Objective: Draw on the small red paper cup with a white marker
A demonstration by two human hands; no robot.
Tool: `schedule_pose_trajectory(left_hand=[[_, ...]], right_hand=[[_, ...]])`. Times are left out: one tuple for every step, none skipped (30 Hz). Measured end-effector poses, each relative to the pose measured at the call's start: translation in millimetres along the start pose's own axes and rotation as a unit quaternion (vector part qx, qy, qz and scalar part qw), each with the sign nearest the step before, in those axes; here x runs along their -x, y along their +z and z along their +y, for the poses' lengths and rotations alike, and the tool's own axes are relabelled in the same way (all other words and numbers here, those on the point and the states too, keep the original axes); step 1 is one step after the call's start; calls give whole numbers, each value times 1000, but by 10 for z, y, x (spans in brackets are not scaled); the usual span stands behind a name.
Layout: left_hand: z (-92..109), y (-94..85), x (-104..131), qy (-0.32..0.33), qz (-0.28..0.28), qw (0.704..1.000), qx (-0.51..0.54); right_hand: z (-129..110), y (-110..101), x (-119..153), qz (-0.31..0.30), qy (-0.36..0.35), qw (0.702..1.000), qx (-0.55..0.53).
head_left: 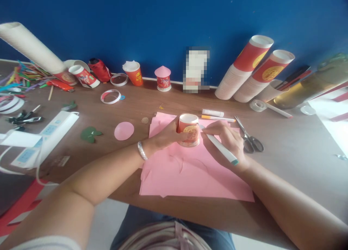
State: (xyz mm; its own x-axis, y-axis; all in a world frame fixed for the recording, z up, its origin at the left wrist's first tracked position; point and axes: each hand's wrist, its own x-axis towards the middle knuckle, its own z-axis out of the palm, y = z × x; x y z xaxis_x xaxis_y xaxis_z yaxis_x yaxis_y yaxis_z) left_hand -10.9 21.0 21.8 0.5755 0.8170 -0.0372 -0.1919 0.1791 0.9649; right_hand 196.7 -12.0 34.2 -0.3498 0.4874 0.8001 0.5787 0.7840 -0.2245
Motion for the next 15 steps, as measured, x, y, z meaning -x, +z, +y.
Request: schedule_pose_trajectory(left_hand=[[-3, -5, 0, -1, 4, 1000, -3], [-7, -11, -1, -6, 6, 1000, -6], [-12, -19, -1, -12, 8, 1000, -8], [-19, -28, -2, -14, 12, 1000, -12], [-28, -38, -2, -16, 16, 1000, -14], [-38, -49, -2, -19, 18, 1000, -17], [-49, -59, -2, -20, 19, 999, -18], [-59, -68, -2, -21, 18, 999, -18], [-68, -76, -2, -19, 17, 1000, -17], [-76, -82, -2, -17, 16, 1000, -16], [-83, -86, -1, -16, 14, 1000, -15], [-88, -90, -1, -13, 12, 1000, -12], [-92, -93, 0, -12, 11, 1000, -8], [-95, -96, 0, -12, 11, 1000, -4], [-99, -98, -1, -12, 12, 1000, 2]], right_hand=[[2, 8, -8, 7, 9, 1000, -3], [3, 15, -15, 10, 19, 1000, -8], [3, 20, -21, 10, 27, 999, -15], [3, 23, -24, 10, 35, 999, -21], [2, 23, -26, 10, 41, 999, -26], [1, 22, -26, 10, 47, 998, -30], [-1, 19, -26, 8, 53, 998, -32], [-2, 14, -26, 5, 59, 998, -34], [-4, 9, -27, 1, 66, 997, -36], [-5, 4, -28, -3, 75, 996, -39], [-7, -1, -31, -7, 83, 996, -44], [-8, -6, -33, -9, 89, 995, -49], [-8, -10, -36, -11, 94, 994, -53], [-9, -13, -38, -13, 96, 994, -55], [-9, -15, -38, -15, 95, 994, -56]])
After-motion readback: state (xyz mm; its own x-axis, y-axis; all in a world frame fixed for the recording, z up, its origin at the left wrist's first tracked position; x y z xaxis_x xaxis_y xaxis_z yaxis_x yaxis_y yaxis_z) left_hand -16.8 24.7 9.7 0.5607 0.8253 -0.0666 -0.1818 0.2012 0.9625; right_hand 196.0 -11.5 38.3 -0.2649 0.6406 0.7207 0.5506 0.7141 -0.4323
